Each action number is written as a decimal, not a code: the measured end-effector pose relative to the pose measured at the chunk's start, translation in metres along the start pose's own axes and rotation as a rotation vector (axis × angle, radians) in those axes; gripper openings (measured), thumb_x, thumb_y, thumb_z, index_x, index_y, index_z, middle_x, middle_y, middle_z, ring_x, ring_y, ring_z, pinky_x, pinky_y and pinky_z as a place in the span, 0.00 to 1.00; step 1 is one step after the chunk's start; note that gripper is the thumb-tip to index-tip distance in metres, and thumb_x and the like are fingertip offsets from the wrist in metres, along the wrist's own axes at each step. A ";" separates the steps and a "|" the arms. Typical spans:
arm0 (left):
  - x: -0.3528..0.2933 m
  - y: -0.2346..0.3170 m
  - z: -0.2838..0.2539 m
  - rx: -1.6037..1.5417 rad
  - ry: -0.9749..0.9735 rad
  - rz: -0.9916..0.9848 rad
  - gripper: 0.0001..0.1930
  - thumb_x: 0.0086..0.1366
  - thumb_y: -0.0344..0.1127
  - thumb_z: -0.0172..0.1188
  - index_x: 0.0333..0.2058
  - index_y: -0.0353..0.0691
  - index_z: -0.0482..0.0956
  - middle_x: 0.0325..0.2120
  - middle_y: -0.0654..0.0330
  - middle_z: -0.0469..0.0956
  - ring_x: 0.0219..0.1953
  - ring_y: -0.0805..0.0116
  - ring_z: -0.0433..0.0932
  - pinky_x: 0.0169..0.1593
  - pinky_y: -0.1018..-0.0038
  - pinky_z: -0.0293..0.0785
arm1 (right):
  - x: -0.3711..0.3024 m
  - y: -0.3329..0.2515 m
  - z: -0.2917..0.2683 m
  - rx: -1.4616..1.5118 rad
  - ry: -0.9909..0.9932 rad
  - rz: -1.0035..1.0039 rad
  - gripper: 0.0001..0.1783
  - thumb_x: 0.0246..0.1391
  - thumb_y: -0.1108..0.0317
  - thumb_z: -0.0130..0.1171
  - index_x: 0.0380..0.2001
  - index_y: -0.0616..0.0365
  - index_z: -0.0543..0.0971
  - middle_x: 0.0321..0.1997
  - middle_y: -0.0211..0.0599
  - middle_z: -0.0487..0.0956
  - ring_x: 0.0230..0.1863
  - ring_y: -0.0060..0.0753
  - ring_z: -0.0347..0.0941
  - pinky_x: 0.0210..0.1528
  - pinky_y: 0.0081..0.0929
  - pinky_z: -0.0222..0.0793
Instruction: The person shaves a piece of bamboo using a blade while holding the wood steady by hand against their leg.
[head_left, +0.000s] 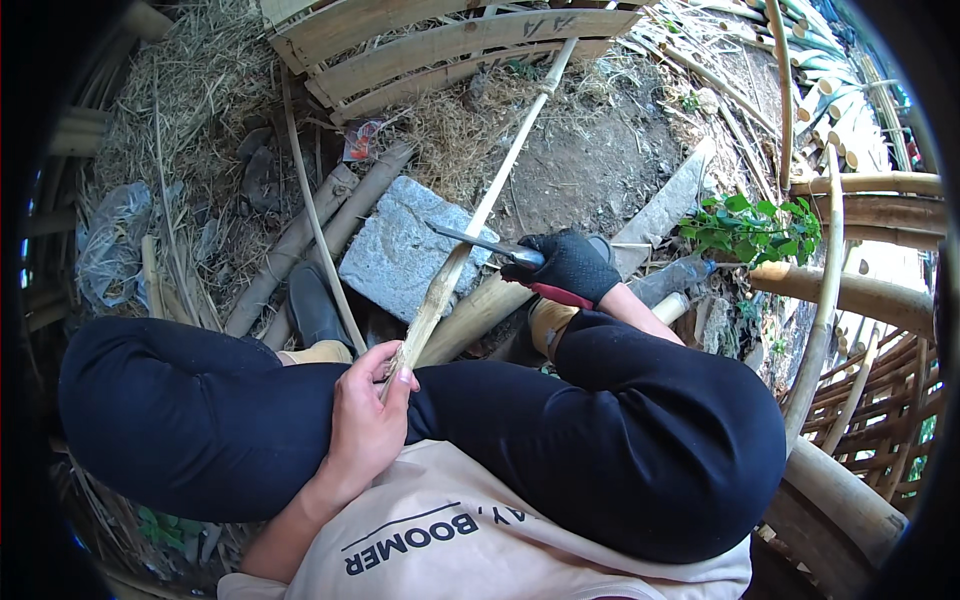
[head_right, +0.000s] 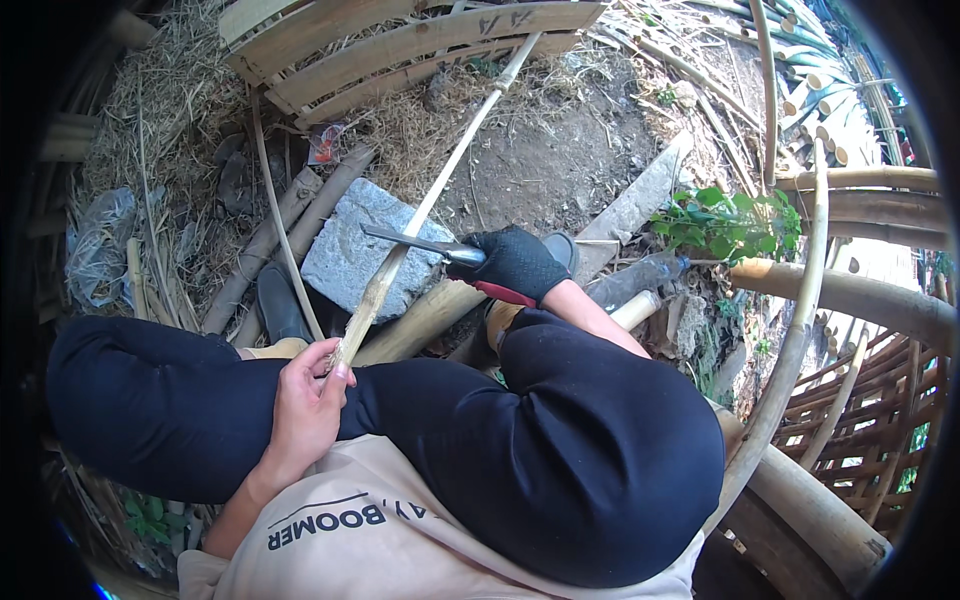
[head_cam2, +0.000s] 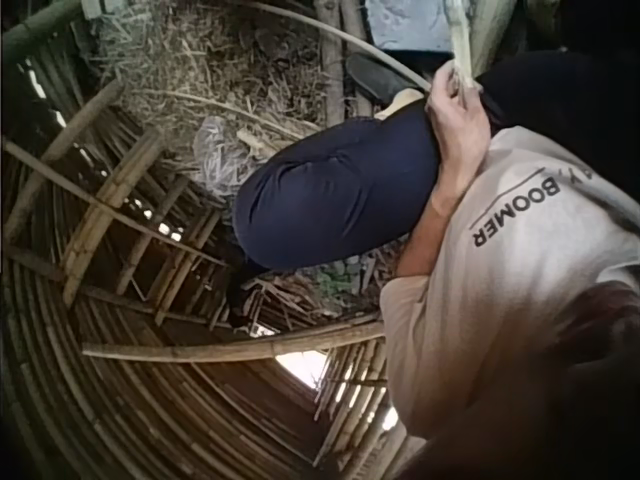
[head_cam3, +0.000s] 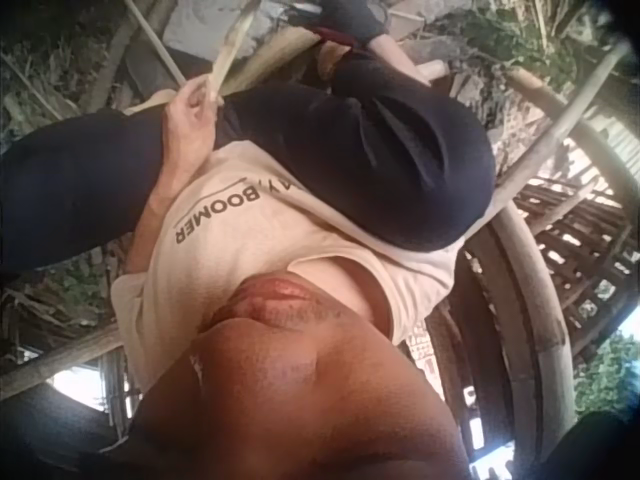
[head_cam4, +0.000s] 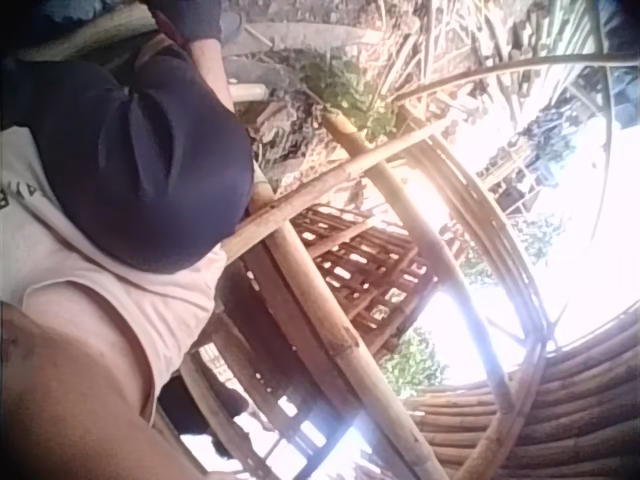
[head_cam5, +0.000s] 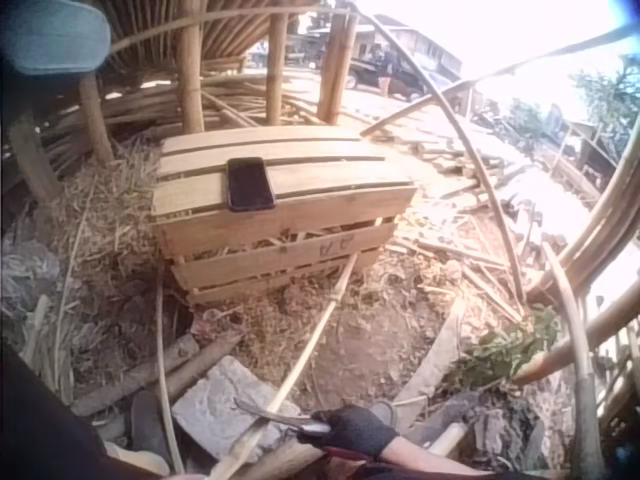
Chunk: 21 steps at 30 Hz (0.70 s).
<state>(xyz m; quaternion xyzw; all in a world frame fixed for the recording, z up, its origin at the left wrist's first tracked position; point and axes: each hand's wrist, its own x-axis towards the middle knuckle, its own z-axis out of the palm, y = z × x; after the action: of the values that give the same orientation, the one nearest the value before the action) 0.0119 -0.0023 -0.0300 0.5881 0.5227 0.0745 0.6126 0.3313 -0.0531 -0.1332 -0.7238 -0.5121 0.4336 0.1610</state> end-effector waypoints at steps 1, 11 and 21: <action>0.000 -0.001 0.001 -0.025 0.004 0.010 0.15 0.73 0.26 0.56 0.55 0.26 0.76 0.30 0.59 0.81 0.27 0.80 0.75 0.30 0.80 0.72 | -0.001 -0.004 -0.001 -0.033 0.015 0.008 0.21 0.55 0.44 0.69 0.45 0.44 0.87 0.38 0.46 0.87 0.42 0.54 0.84 0.47 0.41 0.77; 0.000 0.004 -0.003 -0.060 -0.070 -0.083 0.17 0.78 0.29 0.49 0.58 0.27 0.77 0.26 0.68 0.73 0.23 0.87 0.63 0.25 0.83 0.60 | 0.017 0.001 0.003 -0.371 0.142 -0.023 0.10 0.51 0.56 0.65 0.36 0.41 0.87 0.31 0.46 0.85 0.36 0.56 0.83 0.42 0.48 0.79; -0.003 -0.003 -0.007 -0.029 -0.056 -0.067 0.17 0.78 0.29 0.50 0.59 0.27 0.75 0.28 0.67 0.74 0.22 0.88 0.64 0.23 0.84 0.60 | 0.039 0.029 -0.019 -0.388 0.321 0.081 0.13 0.55 0.53 0.64 0.34 0.47 0.88 0.33 0.50 0.85 0.37 0.57 0.83 0.43 0.46 0.79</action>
<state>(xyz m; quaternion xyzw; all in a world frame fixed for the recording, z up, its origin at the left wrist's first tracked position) 0.0045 -0.0009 -0.0291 0.5632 0.5235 0.0449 0.6378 0.3672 -0.0267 -0.1602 -0.8206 -0.5243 0.2127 0.0807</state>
